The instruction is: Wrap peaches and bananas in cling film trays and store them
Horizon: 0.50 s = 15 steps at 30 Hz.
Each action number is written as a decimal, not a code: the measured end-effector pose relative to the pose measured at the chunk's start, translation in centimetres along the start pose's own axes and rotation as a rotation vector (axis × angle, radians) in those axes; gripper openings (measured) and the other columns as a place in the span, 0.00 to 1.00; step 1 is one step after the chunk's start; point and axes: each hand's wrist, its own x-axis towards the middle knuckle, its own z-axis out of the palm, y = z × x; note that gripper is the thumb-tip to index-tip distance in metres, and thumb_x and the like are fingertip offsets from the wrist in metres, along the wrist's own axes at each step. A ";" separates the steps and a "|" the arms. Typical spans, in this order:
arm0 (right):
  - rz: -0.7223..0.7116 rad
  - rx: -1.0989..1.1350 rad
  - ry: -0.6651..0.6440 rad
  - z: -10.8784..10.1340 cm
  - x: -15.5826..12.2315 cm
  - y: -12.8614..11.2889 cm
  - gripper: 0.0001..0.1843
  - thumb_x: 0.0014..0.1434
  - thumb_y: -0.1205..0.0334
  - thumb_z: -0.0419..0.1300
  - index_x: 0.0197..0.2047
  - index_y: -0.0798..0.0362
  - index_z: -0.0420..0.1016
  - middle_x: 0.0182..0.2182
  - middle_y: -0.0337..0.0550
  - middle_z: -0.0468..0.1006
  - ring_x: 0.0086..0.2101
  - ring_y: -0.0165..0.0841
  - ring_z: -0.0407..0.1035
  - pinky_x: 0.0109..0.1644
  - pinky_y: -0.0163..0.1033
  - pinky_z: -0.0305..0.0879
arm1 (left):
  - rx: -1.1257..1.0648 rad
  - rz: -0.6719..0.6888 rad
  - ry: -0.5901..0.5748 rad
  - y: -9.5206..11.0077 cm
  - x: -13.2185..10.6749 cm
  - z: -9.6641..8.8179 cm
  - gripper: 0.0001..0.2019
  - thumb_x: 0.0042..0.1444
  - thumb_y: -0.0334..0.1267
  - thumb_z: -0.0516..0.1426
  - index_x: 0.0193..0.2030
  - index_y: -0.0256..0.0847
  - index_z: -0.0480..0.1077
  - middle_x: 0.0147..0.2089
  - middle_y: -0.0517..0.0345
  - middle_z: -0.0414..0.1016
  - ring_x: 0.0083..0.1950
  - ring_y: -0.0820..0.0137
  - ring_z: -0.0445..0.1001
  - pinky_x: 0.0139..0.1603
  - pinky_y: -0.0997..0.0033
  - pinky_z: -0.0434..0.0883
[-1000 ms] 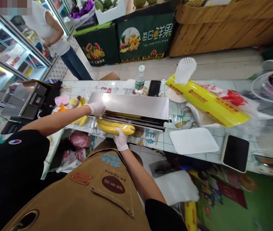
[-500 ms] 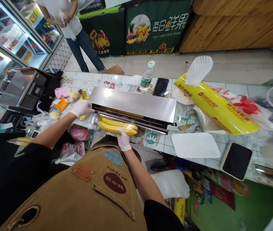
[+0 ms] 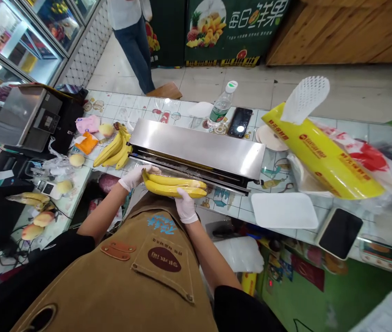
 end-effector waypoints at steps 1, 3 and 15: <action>0.001 -0.002 0.009 0.0 -0.2 -0.1 0.29 0.44 0.63 0.72 0.52 0.41 0.80 0.49 0.33 0.87 0.56 0.45 0.80 0.64 0.55 0.79 | -0.047 -0.037 -0.064 0.0 -0.3 -0.1 0.21 0.66 0.57 0.65 0.41 0.37 0.79 0.37 0.47 0.86 0.58 0.46 0.81 0.66 0.41 0.76; 0.002 0.012 0.017 0.0 -0.5 -0.4 0.29 0.44 0.62 0.71 0.52 0.41 0.80 0.49 0.34 0.87 0.57 0.46 0.80 0.64 0.57 0.79 | -0.141 -0.094 -0.166 0.1 -1.2 0.1 0.24 0.67 0.60 0.63 0.42 0.37 0.80 0.39 0.45 0.86 0.57 0.47 0.83 0.66 0.42 0.77; -0.184 0.285 0.025 4.4 -2.9 -4.7 0.29 0.53 0.60 0.66 0.60 0.43 0.75 0.58 0.39 0.84 0.62 0.45 0.77 0.75 0.60 0.67 | -0.561 0.187 -0.071 3.3 -6.1 4.3 0.29 0.66 0.65 0.62 0.60 0.44 0.82 0.65 0.47 0.82 0.74 0.53 0.73 0.80 0.51 0.64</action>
